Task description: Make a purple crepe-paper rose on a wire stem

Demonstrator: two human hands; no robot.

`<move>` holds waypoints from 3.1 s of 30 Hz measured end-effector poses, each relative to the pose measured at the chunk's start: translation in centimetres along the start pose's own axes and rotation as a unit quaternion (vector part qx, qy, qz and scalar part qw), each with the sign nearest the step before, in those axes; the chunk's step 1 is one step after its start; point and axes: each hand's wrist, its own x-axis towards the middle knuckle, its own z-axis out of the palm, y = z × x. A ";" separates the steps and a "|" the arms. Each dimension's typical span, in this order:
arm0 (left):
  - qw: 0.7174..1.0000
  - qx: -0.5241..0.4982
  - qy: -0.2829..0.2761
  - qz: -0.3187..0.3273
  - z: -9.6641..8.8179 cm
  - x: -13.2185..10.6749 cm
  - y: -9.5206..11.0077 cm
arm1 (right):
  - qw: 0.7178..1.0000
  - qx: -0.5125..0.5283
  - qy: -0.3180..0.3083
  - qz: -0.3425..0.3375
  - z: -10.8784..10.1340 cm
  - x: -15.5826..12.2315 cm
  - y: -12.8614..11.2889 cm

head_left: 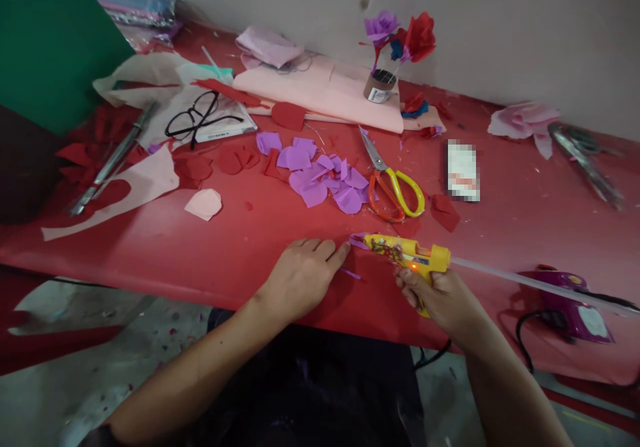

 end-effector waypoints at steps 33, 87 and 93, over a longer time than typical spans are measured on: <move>1.000 -0.004 0.017 -0.006 0.0 -0.1 0.1 | 1.000 0.007 0.009 0.017 -0.4 0.7 0.2; 1.000 0.019 0.004 0.008 0.2 -0.1 0.0 | 0.999 -0.035 0.012 0.000 -0.4 -1.7 0.8; 1.000 0.022 0.005 0.008 0.0 -0.1 0.0 | 0.999 -0.042 0.015 0.007 -0.9 -2.1 0.5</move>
